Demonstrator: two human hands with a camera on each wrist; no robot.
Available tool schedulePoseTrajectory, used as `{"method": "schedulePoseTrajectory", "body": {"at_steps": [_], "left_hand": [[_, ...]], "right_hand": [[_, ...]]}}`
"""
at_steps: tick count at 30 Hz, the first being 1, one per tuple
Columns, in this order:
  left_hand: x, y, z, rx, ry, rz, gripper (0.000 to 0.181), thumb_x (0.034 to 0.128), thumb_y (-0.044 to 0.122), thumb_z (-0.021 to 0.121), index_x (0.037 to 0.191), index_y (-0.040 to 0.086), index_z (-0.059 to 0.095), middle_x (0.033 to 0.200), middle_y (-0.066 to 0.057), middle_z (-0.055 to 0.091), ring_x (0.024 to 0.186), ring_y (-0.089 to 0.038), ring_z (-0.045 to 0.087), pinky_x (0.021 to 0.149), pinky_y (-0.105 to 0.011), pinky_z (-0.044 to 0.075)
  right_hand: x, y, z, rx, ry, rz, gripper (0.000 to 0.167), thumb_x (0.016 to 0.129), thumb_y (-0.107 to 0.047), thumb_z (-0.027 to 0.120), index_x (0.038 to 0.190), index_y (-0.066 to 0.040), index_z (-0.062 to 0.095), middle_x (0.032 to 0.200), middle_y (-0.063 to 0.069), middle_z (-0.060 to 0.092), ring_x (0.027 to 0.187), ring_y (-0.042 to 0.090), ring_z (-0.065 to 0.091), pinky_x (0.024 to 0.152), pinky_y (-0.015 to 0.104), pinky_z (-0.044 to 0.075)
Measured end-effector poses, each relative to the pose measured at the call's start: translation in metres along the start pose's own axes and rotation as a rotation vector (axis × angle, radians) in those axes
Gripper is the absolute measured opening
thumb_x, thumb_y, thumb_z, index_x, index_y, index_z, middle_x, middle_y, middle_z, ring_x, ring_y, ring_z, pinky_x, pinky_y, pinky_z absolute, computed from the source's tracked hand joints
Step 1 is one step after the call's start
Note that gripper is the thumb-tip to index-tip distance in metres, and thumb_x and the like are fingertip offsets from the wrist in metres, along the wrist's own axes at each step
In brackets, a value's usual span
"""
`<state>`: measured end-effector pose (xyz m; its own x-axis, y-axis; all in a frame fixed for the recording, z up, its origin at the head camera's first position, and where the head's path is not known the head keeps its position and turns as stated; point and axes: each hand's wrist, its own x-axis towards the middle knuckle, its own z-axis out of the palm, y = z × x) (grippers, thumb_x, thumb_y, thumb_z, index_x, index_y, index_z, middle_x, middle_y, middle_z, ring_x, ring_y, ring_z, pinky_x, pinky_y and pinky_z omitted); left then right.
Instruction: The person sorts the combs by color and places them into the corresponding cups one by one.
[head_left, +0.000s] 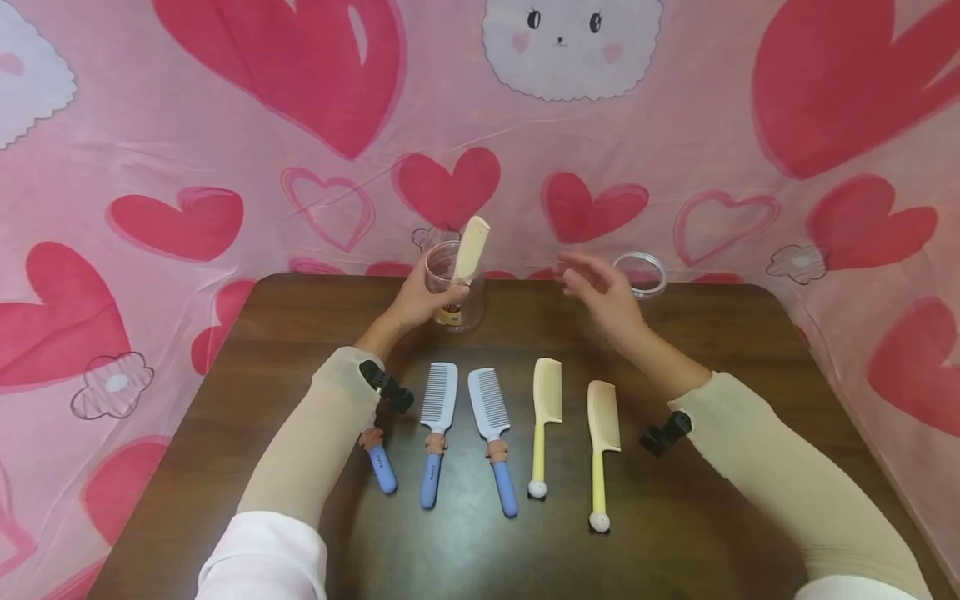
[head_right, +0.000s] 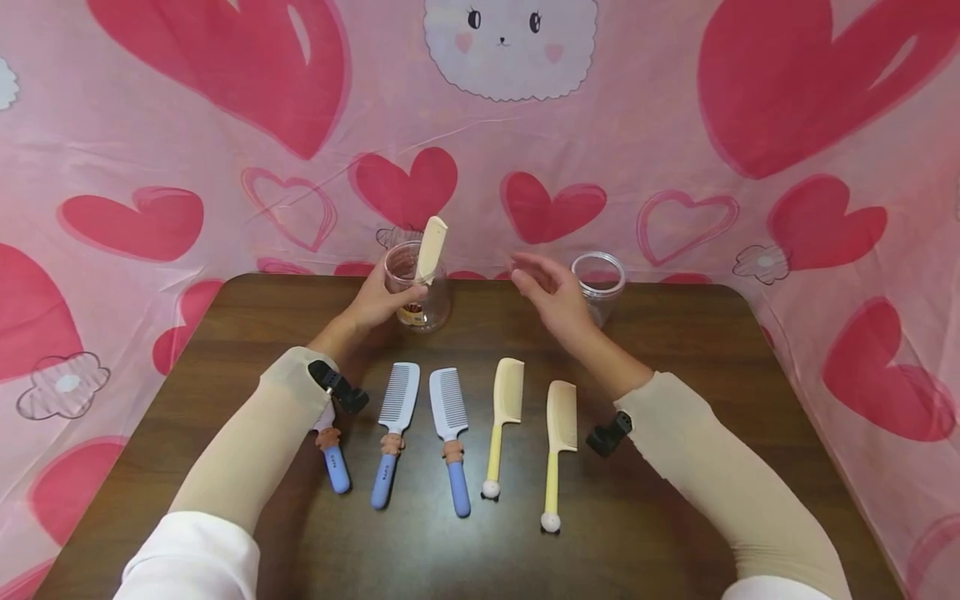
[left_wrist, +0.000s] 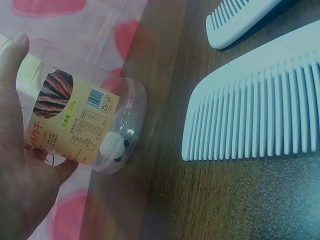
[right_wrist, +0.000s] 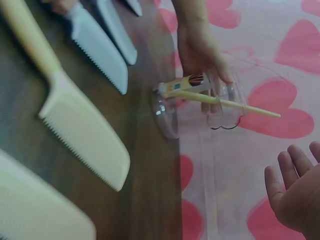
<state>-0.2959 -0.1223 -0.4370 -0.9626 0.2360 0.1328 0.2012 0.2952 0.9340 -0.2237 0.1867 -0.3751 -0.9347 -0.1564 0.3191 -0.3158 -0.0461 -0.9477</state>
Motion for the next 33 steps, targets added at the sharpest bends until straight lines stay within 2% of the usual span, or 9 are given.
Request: {"method": "schedulePoseTrajectory", "body": {"at_steps": [6, 7, 9, 16, 23, 26, 30, 31, 33], "left_hand": [[-0.001, 0.0, -0.001, -0.03, -0.008, 0.005, 0.086, 0.0864, 0.019, 0.083, 0.155, 0.015, 0.032, 0.15, -0.013, 0.045, 0.14, -0.028, 0.043, 0.117, -0.05, 0.036], [-0.003, 0.005, -0.001, -0.04, -0.016, -0.003, 0.086, 0.0869, 0.017, 0.082, 0.156, 0.013, 0.031, 0.151, -0.015, 0.044, 0.141, -0.03, 0.042, 0.117, -0.05, 0.035], [-0.003, 0.005, -0.002, -0.061, -0.025, 0.0, 0.087, 0.0876, 0.015, 0.081, 0.157, 0.012, 0.029, 0.153, -0.017, 0.043, 0.142, -0.032, 0.04, 0.117, -0.052, 0.034], [-0.001, 0.0, 0.0, -0.061, -0.022, -0.004, 0.086, 0.0884, 0.017, 0.08, 0.157, 0.015, 0.029, 0.153, -0.014, 0.042, 0.143, -0.031, 0.04, 0.117, -0.052, 0.034], [-0.001, 0.001, 0.0, -0.034, -0.019, -0.013, 0.087, 0.0882, 0.021, 0.081, 0.157, 0.016, 0.028, 0.154, -0.013, 0.042, 0.143, -0.03, 0.039, 0.117, -0.052, 0.035], [-0.002, 0.001, 0.0, -0.033, -0.017, -0.016, 0.087, 0.0877, 0.021, 0.081, 0.157, 0.016, 0.029, 0.154, -0.012, 0.042, 0.143, -0.029, 0.039, 0.117, -0.051, 0.034], [-0.001, 0.001, 0.0, -0.036, -0.009, -0.013, 0.086, 0.0874, 0.02, 0.082, 0.156, 0.016, 0.03, 0.153, -0.012, 0.043, 0.143, -0.029, 0.04, 0.117, -0.05, 0.035], [-0.001, 0.001, 0.0, -0.035, -0.009, -0.012, 0.086, 0.0875, 0.02, 0.082, 0.156, 0.015, 0.03, 0.153, -0.012, 0.043, 0.143, -0.029, 0.04, 0.117, -0.05, 0.035], [-0.001, 0.001, 0.0, -0.037, -0.008, -0.012, 0.086, 0.0878, 0.02, 0.081, 0.156, 0.016, 0.03, 0.153, -0.012, 0.043, 0.143, -0.029, 0.04, 0.118, -0.05, 0.035]], "right_hand": [[-0.026, -0.004, -0.02, -0.143, -0.052, 0.056, 0.042, 0.1, -0.002, 0.062, 0.138, 0.011, 0.053, 0.122, 0.004, 0.071, 0.111, 0.009, 0.067, 0.09, 0.02, 0.054], [-0.03, -0.004, -0.023, -0.165, -0.058, 0.062, 0.042, 0.1, -0.003, 0.063, 0.138, 0.01, 0.053, 0.123, 0.004, 0.07, 0.11, 0.007, 0.066, 0.091, 0.019, 0.054], [-0.037, -0.005, -0.031, -0.193, -0.072, 0.064, 0.042, 0.099, -0.002, 0.063, 0.139, 0.01, 0.053, 0.125, 0.008, 0.069, 0.113, 0.008, 0.066, 0.092, 0.018, 0.053], [-0.061, 0.0, -0.056, -0.236, -0.128, 0.069, 0.043, 0.097, 0.004, 0.064, 0.138, 0.011, 0.052, 0.124, -0.006, 0.068, 0.114, 0.008, 0.064, 0.093, 0.018, 0.053], [-0.08, 0.009, -0.071, -0.312, -0.195, 0.144, 0.045, 0.095, 0.0, 0.068, 0.137, 0.008, 0.055, 0.135, 0.014, 0.063, 0.117, 0.006, 0.062, 0.093, 0.016, 0.051], [-0.086, 0.016, -0.075, -0.307, -0.229, 0.155, 0.046, 0.095, 0.002, 0.068, 0.137, 0.01, 0.054, 0.135, 0.005, 0.063, 0.117, 0.002, 0.061, 0.092, 0.017, 0.052], [-0.092, 0.025, -0.079, -0.298, -0.252, 0.155, 0.046, 0.094, 0.004, 0.068, 0.137, 0.013, 0.053, 0.128, -0.015, 0.063, 0.115, -0.001, 0.06, 0.092, 0.016, 0.052], [-0.094, 0.028, -0.08, -0.301, -0.253, 0.155, 0.046, 0.093, 0.004, 0.069, 0.136, 0.013, 0.053, 0.127, -0.016, 0.063, 0.115, 0.001, 0.06, 0.092, 0.016, 0.052], [-0.097, 0.034, -0.082, -0.307, -0.256, 0.151, 0.046, 0.093, 0.004, 0.069, 0.135, 0.014, 0.053, 0.129, -0.007, 0.065, 0.116, 0.005, 0.061, 0.093, 0.017, 0.052]]}}
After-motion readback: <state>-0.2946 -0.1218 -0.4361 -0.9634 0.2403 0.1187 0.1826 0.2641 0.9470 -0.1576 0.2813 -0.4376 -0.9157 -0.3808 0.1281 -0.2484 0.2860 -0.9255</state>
